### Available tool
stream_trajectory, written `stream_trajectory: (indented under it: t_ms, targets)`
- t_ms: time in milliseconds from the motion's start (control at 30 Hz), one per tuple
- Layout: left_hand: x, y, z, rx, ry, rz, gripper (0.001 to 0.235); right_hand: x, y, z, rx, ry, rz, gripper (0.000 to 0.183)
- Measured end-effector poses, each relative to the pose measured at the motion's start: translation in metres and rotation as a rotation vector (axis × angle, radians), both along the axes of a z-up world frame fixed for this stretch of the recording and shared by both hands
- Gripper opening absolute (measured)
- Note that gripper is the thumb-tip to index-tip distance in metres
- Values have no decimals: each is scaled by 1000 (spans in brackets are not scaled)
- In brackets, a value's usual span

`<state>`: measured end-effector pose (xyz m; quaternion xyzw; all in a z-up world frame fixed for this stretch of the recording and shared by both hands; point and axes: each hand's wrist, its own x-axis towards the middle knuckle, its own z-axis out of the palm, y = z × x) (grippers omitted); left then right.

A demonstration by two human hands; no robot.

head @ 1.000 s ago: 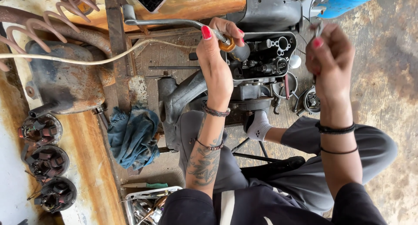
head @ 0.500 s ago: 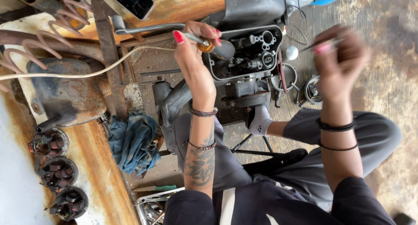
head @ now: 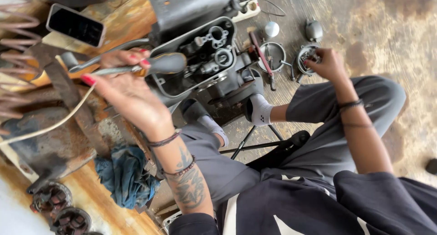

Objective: Repairing internal components of a motorcycle engine using a screwdriver and wrench

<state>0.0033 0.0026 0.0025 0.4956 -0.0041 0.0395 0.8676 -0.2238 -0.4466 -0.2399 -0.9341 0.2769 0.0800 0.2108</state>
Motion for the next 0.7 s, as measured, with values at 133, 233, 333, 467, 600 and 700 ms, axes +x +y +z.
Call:
stream_trajectory:
  t_ms: [133, 233, 333, 467, 600, 700]
  targets:
    - [1, -4, 1, 11, -39, -6, 54, -24, -69, -25, -73, 63, -105, 33]
    - [0, -5, 6, 52, -1, 39, 50, -36, -80, -33, -98, 89, -332, 51]
    - [0, -6, 8, 90, -3, 61, 51, -43, -81, -37, -73, 125, -416, 59]
    - [0, -8, 8, 77, 6, 65, 51, -36, -58, 0, 72, -79, -450, 37]
    - [3, -8, 0, 51, -58, 69, 52, -21, -18, 47, 269, -329, -235, 24]
    - [5, -7, -5, 112, 12, 65, 60, 7, 50, 118, 438, -260, -54, 36]
